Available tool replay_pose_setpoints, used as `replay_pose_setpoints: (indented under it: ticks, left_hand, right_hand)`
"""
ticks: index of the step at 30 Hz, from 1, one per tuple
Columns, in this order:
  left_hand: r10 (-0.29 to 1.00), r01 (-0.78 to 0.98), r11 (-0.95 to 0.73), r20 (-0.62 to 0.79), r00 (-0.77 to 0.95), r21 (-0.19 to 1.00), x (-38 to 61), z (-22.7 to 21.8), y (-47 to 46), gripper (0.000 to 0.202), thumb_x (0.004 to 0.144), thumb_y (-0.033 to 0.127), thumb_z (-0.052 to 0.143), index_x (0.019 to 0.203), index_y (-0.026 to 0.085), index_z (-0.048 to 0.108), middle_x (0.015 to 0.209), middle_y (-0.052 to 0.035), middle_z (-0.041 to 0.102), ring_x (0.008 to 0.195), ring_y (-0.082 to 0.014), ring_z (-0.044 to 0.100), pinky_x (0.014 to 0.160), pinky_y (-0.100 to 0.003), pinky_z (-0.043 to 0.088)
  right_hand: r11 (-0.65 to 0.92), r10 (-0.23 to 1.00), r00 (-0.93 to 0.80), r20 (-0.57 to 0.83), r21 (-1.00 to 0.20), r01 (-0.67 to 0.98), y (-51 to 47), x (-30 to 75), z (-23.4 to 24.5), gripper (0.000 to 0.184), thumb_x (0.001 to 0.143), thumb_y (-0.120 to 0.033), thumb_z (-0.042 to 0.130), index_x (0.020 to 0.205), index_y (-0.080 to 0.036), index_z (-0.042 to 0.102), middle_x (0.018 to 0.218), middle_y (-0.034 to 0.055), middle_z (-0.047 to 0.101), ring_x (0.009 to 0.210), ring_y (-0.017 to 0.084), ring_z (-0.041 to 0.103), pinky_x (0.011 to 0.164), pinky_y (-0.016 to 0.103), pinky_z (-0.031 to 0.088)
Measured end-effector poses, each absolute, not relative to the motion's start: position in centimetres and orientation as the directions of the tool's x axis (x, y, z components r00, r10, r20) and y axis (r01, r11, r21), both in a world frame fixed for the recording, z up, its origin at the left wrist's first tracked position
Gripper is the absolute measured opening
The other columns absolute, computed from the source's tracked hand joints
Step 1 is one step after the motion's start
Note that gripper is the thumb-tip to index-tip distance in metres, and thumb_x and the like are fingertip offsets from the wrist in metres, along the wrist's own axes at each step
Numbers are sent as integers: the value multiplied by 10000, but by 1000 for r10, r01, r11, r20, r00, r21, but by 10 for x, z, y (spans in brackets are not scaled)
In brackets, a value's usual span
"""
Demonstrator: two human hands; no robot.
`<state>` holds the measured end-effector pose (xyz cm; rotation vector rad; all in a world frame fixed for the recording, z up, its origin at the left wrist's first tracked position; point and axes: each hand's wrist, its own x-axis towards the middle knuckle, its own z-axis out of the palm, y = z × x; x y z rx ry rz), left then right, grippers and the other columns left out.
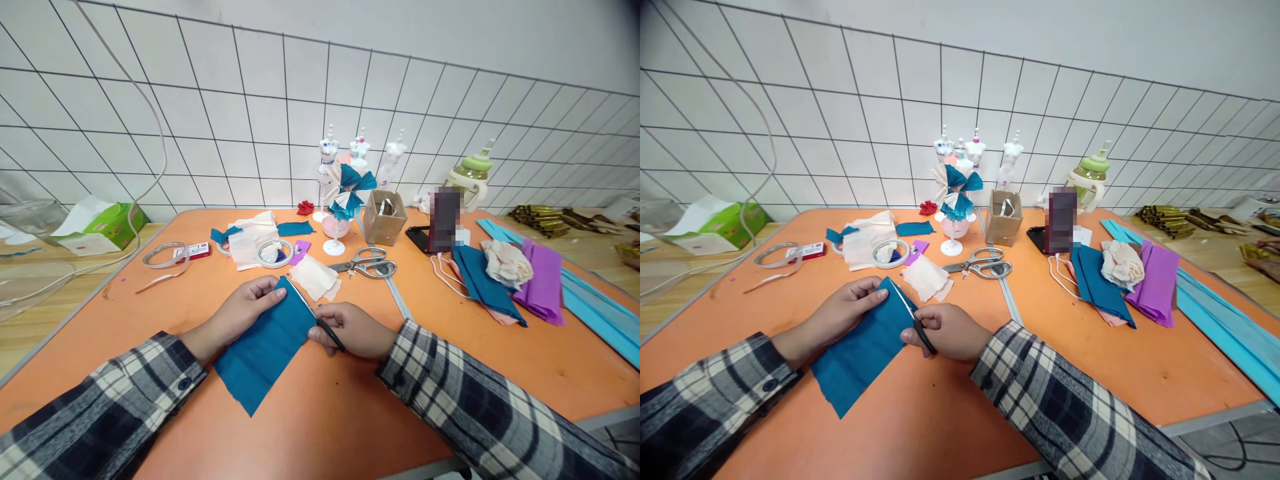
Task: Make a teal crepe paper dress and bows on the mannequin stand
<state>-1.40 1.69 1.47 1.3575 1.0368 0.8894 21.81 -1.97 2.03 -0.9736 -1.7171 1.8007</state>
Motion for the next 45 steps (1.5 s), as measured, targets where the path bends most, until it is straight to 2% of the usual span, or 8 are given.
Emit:
replay_pose_setpoints:
  ticks: [2, 6, 12, 18, 25, 30, 38, 45]
  left_hand:
    - [956, 43, 44, -55, 287, 998, -14, 14, 16, 291, 770, 450, 758, 796, 184, 643, 709, 19, 631, 630, -142, 552, 565, -222, 451]
    - [942, -20, 81, -70, 329, 996, -14, 15, 15, 275, 795, 445, 740, 853, 190, 655, 711, 17, 655, 631, -145, 573, 600, -238, 491]
    - [943, 99, 0, -33, 331, 995, -14, 19, 13, 325, 800, 486, 721, 760, 181, 614, 661, 42, 613, 578, -118, 527, 548, -209, 439]
    - [939, 165, 0, -57, 338, 986, -14, 20, 12, 364, 805, 525, 695, 739, 179, 602, 652, 37, 602, 580, -125, 522, 549, -213, 427]
    - [919, 118, 68, -109, 379, 991, -15, 18, 12, 325, 838, 505, 677, 862, 183, 639, 753, 25, 652, 659, -136, 573, 610, -224, 481]
    - [926, 122, 62, -103, 365, 991, -15, 18, 13, 329, 835, 503, 682, 820, 178, 636, 705, 36, 637, 613, -116, 541, 578, -208, 468]
    - [922, 192, -4, -71, 381, 981, -15, 18, 12, 374, 830, 537, 664, 807, 164, 645, 735, 11, 646, 661, -137, 549, 594, -224, 472]
    - [948, 137, 34, -75, 308, 990, -12, 21, 11, 366, 814, 534, 680, 773, 181, 590, 671, 45, 585, 611, -119, 512, 561, -210, 445]
  right_hand:
    - [-113, 739, -649, -183, -982, 148, -20, 218, 20, 470, 708, -575, 756, 679, -189, 489, 568, -50, 513, 546, 96, 491, 546, 225, 391]
    - [-127, 720, -669, -187, -982, 138, -19, 219, 19, 441, 722, -564, 754, 717, -181, 535, 579, -48, 521, 556, 98, 500, 557, 226, 397]
    - [-117, 711, -683, -167, -986, 120, -20, 219, 19, 436, 737, -540, 753, 687, -184, 507, 565, -52, 513, 530, 93, 482, 535, 226, 384]
    - [-136, 711, -679, -182, -983, 121, -20, 220, 19, 424, 742, -516, 756, 663, -186, 502, 544, -67, 462, 490, 83, 437, 485, 220, 357]
    - [-109, 741, -648, -173, -984, 139, -19, 220, 14, 410, 755, -471, 762, 670, -187, 479, 597, -59, 467, 516, 77, 413, 484, 218, 321]
    - [-128, 730, -660, -176, -984, 120, -19, 219, 12, 397, 755, -461, 765, 694, -194, 478, 619, -55, 468, 548, 92, 445, 512, 223, 350]
    - [-84, 733, -658, -173, -983, 164, -19, 220, 12, 366, 776, -462, 748, 730, -186, 513, 626, -50, 502, 537, 95, 472, 513, 226, 351]
    - [-138, 723, -666, -184, -983, 121, -19, 219, 13, 367, 746, -464, 774, 740, -182, 539, 654, -47, 505, 569, 95, 494, 546, 222, 396]
